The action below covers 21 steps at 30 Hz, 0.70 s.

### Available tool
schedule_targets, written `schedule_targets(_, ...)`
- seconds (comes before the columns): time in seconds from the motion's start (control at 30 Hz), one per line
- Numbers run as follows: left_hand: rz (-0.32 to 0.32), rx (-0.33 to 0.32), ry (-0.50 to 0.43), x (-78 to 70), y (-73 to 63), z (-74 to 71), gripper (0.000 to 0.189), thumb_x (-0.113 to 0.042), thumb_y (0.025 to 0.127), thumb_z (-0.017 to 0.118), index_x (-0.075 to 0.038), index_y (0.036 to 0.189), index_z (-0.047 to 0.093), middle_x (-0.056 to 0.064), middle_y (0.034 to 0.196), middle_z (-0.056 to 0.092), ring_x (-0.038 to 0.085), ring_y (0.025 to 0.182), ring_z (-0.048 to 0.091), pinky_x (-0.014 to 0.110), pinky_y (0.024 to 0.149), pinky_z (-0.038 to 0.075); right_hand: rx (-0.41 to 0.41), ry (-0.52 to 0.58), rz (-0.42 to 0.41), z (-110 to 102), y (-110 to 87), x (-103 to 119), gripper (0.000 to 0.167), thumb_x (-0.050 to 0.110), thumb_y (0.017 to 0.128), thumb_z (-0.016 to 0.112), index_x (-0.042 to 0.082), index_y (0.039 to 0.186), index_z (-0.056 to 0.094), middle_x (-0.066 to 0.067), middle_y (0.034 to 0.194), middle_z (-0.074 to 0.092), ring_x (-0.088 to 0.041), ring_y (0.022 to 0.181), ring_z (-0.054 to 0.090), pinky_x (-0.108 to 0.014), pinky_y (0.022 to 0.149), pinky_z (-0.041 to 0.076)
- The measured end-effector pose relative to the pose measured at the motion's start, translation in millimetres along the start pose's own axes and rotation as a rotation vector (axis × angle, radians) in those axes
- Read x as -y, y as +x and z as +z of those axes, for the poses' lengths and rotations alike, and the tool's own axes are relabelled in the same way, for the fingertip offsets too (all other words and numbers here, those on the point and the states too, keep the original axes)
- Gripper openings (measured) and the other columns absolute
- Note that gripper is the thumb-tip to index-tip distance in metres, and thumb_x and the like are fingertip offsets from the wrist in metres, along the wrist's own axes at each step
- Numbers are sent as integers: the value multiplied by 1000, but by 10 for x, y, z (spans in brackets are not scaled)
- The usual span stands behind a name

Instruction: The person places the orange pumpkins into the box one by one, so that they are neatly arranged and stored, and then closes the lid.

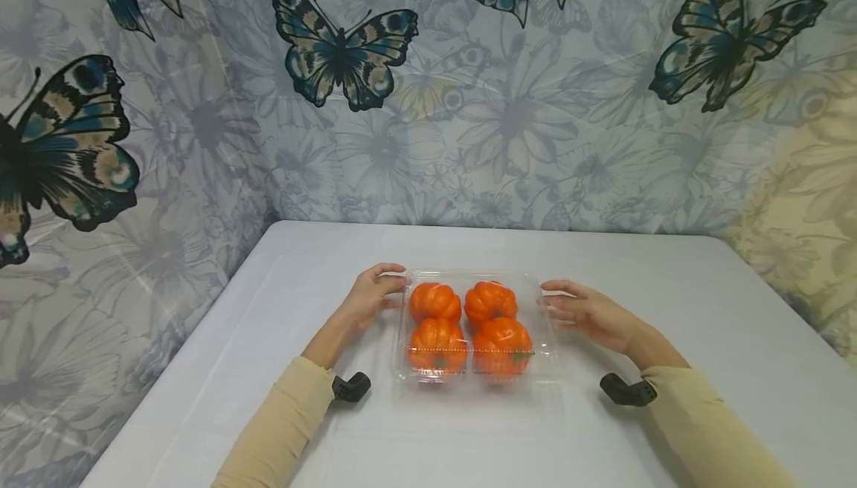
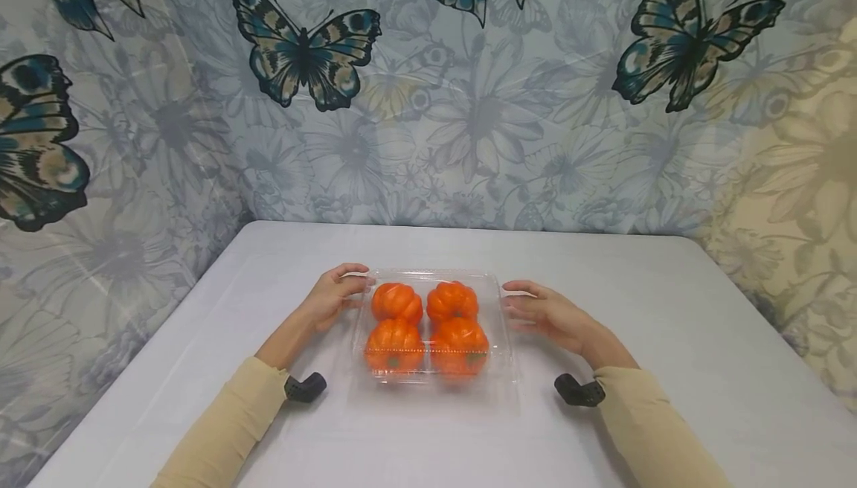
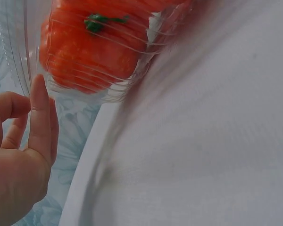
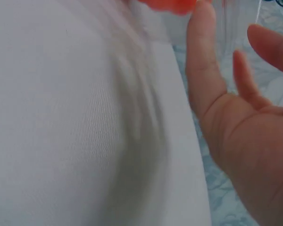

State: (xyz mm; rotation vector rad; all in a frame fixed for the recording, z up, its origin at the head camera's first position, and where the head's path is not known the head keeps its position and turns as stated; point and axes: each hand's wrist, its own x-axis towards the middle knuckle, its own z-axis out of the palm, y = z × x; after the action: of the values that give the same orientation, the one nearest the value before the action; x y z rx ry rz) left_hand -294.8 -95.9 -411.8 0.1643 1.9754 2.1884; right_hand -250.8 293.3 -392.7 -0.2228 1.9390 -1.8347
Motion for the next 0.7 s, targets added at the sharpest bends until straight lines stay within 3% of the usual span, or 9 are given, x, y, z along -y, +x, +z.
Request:
schedule_targets(0.17, 8, -88, -11, -29, 49, -11, 25, 0, 95, 55, 3, 119, 54, 9, 98, 64, 18, 89, 60, 30, 70, 54, 28, -14, 68, 94, -72, 73, 62, 20, 99, 53, 1, 148, 21, -13, 127, 47, -22, 104, 58, -37, 85, 50)
schedule_targets(0.3, 4, -127, -18, -35, 109, -13, 25, 0, 95, 55, 2, 120, 54, 11, 99, 63, 18, 88, 61, 29, 70, 54, 44, -65, 104, 157, -136, 99, 61, 21, 99, 53, -4, 146, 25, -9, 108, 58, -17, 83, 63, -29, 69, 52)
schedule_targets(0.4, 13, -161, -1, -42, 148, -10, 25, -1, 94, 56, 2, 120, 55, 12, 99, 63, 19, 88, 60, 28, 69, 54, 40, -94, 116, 196, -175, 116, 57, 23, 99, 53, -5, 144, 31, -8, 98, 56, -14, 71, 63, -23, 60, 50)
schedule_targets(0.53, 8, -185, 7, -48, 188, 15, 25, -2, 94, 57, 1, 119, 56, 13, 99, 63, 20, 89, 60, 28, 69, 54, 48, -79, 123, 236, -231, 128, 56, 19, 98, 55, -4, 143, 32, -9, 97, 55, -15, 73, 64, -22, 60, 50)
schedule_targets(0.7, -1, -209, 20, -62, 187, 43, 24, -2, 93, 58, 1, 118, 57, 15, 101, 63, 20, 89, 61, 28, 69, 54, 110, 2, 121, 260, -289, 126, 63, 11, 96, 56, -4, 146, 21, -12, 106, 58, -19, 83, 67, -27, 68, 54)
